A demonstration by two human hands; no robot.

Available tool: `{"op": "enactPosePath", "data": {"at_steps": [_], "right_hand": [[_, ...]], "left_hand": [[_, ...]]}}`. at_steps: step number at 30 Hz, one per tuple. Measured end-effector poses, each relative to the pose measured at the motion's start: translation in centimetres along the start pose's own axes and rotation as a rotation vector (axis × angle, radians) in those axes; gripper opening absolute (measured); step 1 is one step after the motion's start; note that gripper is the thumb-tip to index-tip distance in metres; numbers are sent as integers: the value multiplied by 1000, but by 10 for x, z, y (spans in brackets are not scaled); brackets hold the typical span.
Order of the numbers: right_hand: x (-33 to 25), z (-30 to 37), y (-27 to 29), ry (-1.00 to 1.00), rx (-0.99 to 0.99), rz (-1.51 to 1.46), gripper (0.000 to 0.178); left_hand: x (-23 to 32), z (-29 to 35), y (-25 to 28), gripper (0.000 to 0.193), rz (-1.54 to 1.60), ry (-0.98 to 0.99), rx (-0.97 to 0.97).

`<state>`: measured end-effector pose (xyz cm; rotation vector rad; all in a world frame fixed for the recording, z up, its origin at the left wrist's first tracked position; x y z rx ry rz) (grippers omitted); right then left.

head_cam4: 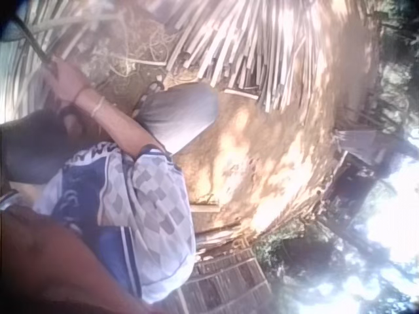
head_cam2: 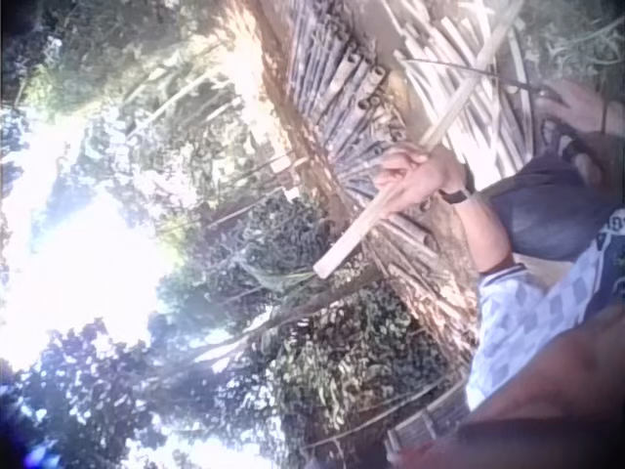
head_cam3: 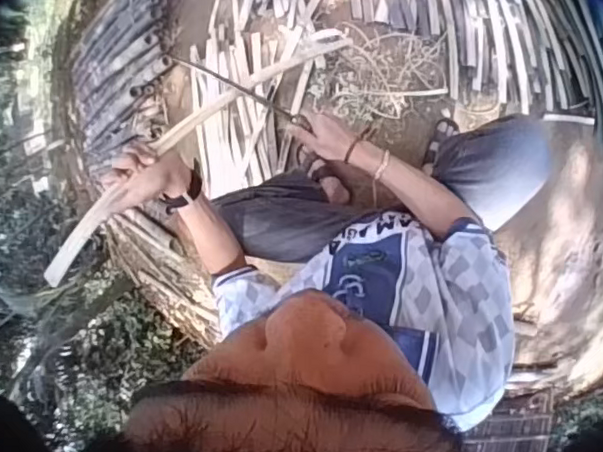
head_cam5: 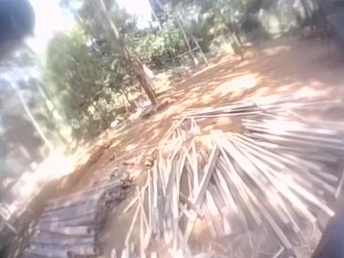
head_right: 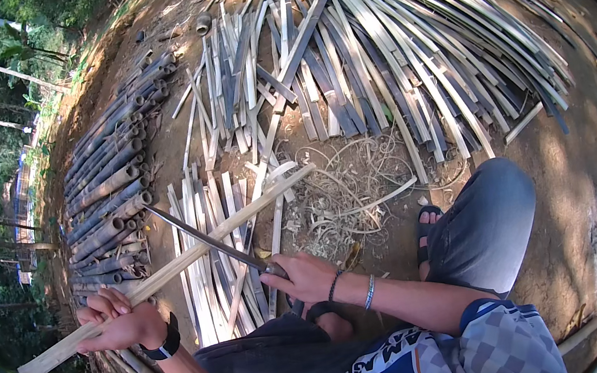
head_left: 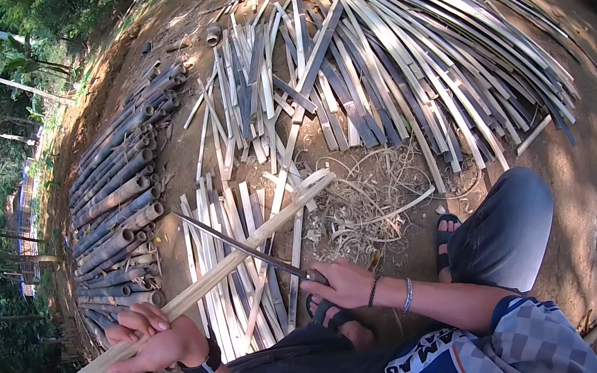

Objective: The person holds a strip of bamboo and uses a machete to split it into narrower pieces while sitting on the ground.

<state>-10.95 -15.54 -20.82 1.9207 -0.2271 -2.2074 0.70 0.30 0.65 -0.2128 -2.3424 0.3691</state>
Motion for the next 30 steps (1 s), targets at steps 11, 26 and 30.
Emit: {"op": "enactPosePath", "data": {"at_steps": [11, 26, 30], "right_hand": [[9, -1, 0, -44, 60, -43, 52], [12, -8, 3, -135, 45, -62, 56], [7, -8, 8, -38, -94, -9, 55]], "left_hand": [[3, -2, -10, 60, -49, -13, 61], [-1, -6, 0, 60, -12, -24, -14], [-2, -4, 1, 60, -9, -19, -19]]}}
Point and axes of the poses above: each hand's wrist, its own z-axis away from the middle knuckle, its own y-axis out of the back of the hand, x = y × z, the point moved 1 cm from there along -z, towards the middle knuckle, and after that the axes turned 6 degrees about -x, right-handed, at the moved point
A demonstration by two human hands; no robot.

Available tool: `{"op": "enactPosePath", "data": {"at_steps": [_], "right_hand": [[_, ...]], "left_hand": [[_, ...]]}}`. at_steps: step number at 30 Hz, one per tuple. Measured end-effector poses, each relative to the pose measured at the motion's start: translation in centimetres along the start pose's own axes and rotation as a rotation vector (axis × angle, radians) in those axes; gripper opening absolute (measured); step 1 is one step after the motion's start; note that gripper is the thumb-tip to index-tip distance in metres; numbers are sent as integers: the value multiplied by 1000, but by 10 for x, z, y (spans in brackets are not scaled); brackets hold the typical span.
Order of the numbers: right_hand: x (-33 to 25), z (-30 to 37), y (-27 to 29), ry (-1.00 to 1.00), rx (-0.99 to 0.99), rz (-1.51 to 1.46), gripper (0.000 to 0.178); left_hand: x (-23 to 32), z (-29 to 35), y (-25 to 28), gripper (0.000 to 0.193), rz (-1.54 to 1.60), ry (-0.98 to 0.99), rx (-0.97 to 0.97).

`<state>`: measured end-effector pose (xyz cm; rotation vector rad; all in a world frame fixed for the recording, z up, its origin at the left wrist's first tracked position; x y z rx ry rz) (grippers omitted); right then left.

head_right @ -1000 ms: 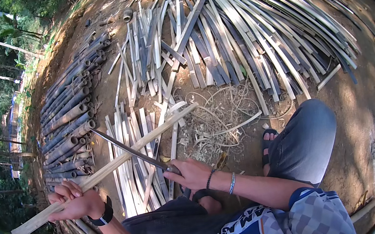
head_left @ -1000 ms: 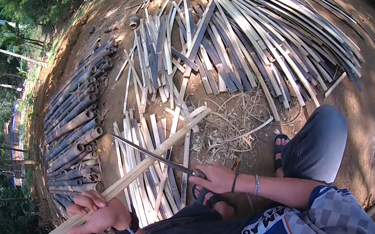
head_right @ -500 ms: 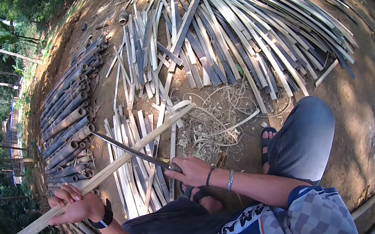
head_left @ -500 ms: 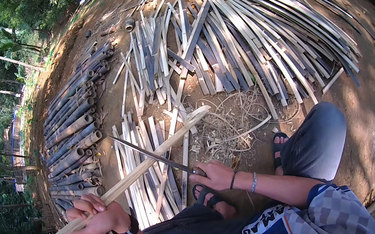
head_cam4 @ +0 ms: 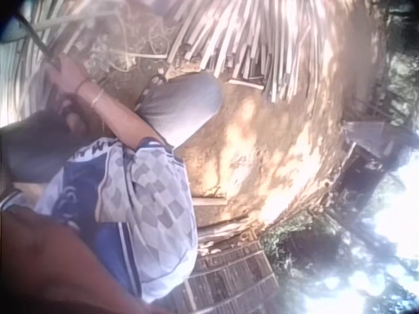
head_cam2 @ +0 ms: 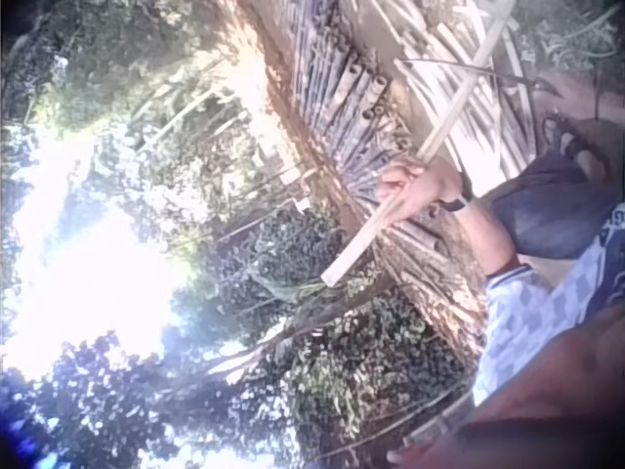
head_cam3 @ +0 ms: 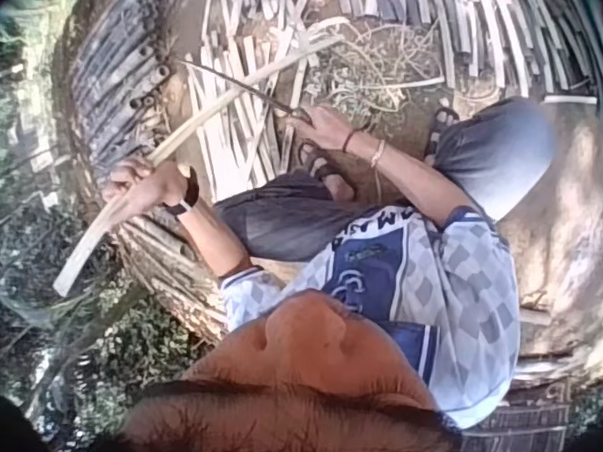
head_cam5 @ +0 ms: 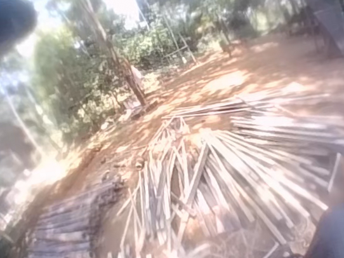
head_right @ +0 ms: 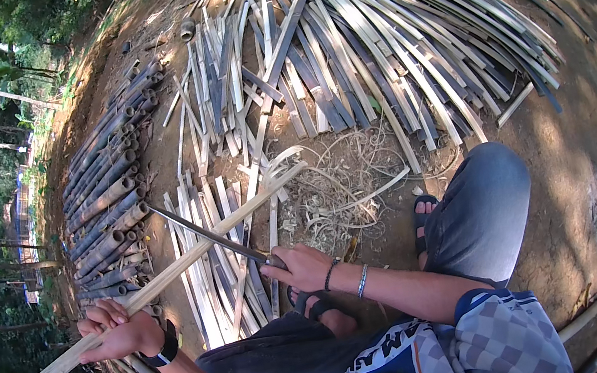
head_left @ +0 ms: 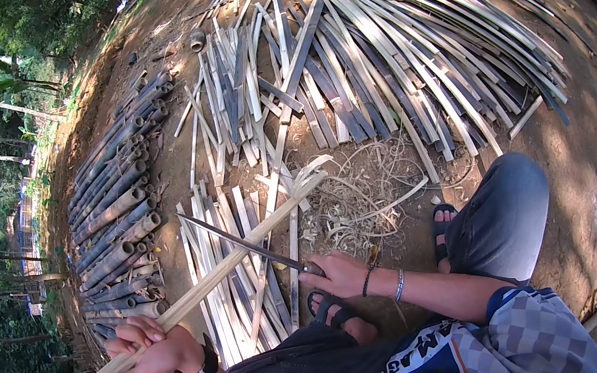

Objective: The person holds a strip of bamboo and uses a machete to split it into narrower pieces while sitting on the ground.

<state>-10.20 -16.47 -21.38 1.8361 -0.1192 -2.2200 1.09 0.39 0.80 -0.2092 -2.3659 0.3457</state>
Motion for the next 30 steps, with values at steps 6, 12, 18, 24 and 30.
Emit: {"op": "enactPosePath", "data": {"at_steps": [6, 12, 18, 24, 30], "right_hand": [[121, -30, 9, -372, 300, 28, 51], [15, -6, 1, -66, 121, -90, 52], [116, -21, 3, -293, 286, -15, 55], [89, -30, -2, -287, 226, -61, 57], [70, -24, 1, -55, 204, -16, 58]], "left_hand": [[-1, -5, -2, 60, 21, 0, -1], [-1, -3, 1, 61, -47, 0, 47], [-1, -1, -8, 61, -39, 10, 34], [2, -2, -2, 61, -56, 28, -2], [0, -2, 3, 62, 7, 36, -78]]}}
Point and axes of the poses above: each hand's wrist, its own z-axis away from the middle knuckle, its own y-axis out of the back of the hand, x = y × z, the point moved 1 cm from there along -z, towards the middle knuckle, and after that the axes turned 6 degrees about -x, right-handed, at the moved point
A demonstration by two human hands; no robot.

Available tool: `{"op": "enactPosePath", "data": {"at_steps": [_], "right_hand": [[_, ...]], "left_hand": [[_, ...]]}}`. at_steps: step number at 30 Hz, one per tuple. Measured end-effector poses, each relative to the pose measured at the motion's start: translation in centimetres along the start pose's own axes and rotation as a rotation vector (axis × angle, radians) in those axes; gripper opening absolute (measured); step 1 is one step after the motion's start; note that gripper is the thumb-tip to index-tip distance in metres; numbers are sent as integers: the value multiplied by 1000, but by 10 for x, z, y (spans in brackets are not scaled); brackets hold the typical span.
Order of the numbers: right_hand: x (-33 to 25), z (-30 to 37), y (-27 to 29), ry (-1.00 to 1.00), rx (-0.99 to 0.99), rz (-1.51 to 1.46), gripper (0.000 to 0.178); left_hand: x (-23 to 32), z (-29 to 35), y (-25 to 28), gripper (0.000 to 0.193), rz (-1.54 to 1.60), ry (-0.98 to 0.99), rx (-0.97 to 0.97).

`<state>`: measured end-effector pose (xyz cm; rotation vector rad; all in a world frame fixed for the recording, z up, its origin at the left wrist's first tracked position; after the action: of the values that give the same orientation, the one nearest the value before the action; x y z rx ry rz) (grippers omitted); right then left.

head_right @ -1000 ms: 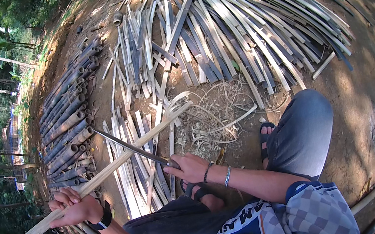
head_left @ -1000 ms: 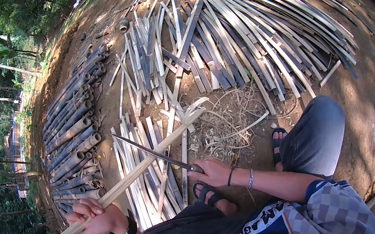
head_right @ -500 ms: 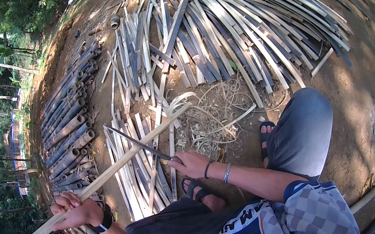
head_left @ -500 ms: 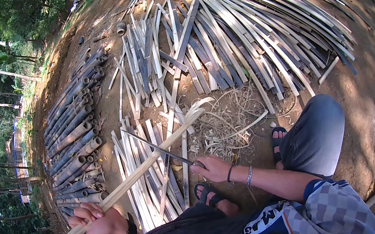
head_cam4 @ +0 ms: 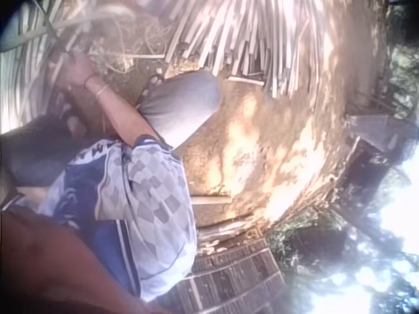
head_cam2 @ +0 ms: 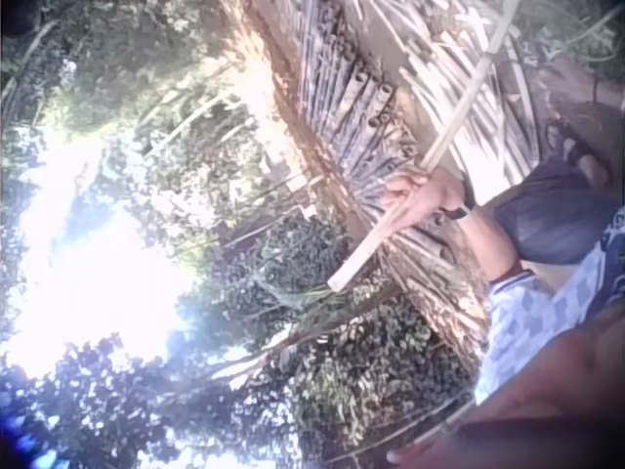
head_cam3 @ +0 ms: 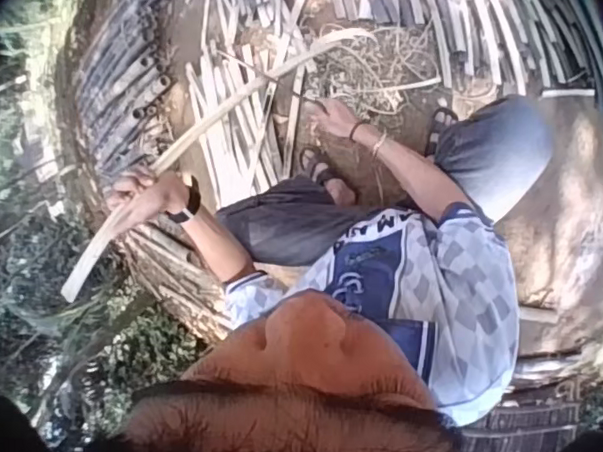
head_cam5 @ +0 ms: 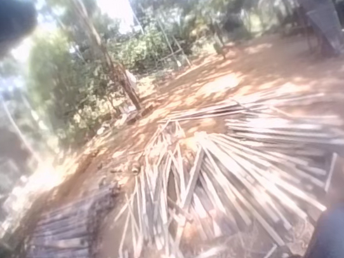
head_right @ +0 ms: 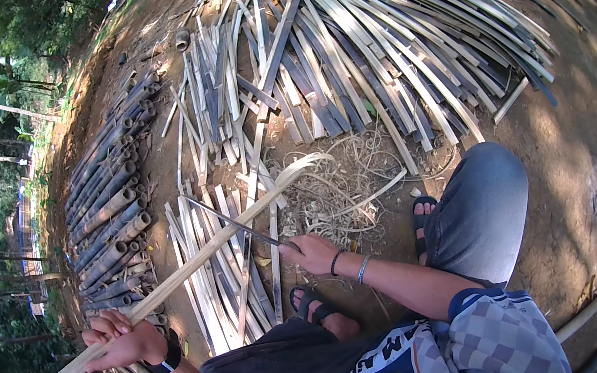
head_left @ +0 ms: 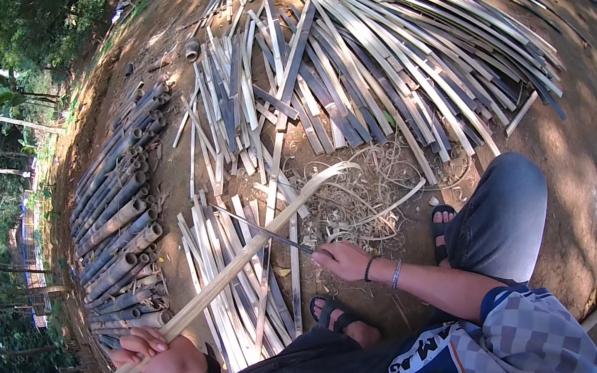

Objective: The person holds a strip of bamboo and uses a machete to split it into narrower pieces while sitting on the ground.

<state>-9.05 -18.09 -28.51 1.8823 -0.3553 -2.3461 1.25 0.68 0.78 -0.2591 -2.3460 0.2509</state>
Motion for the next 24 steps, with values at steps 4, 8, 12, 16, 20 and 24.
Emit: {"op": "enactPosePath", "data": {"at_steps": [4, 8, 12, 16, 20, 24], "right_hand": [[72, -15, 27, -494, 41, -119, 60], [46, -23, -5, -374, 80, -104, 61], [10, -8, -1, -44, -48, -34, 58], [66, -12, 5, -168, 64, 39, 60], [77, -29, 6, -422, 99, -59, 63], [16, -15, 9, -202, -22, -45, 63]], "left_hand": [[-2, -2, -2, 61, -22, -39, 50], [-3, -4, 0, 61, -46, -16, 89], [-2, -3, 0, 61, -25, -15, 83], [-2, -2, -10, 61, -13, -19, 100], [-1, -6, -1, 61, -67, -10, 50], [-2, -5, 0, 62, -44, -28, 88]]}}
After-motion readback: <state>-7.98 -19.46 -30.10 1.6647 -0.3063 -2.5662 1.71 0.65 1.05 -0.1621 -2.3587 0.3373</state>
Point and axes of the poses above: each hand's wrist, its own z-axis away from the middle knuckle, its own y-axis out of the back of the hand, x = y × z, the point moved 1 cm from there along -z, towards the middle knuckle, and after that the axes turned 6 degrees about -x, right-handed, at the moved point
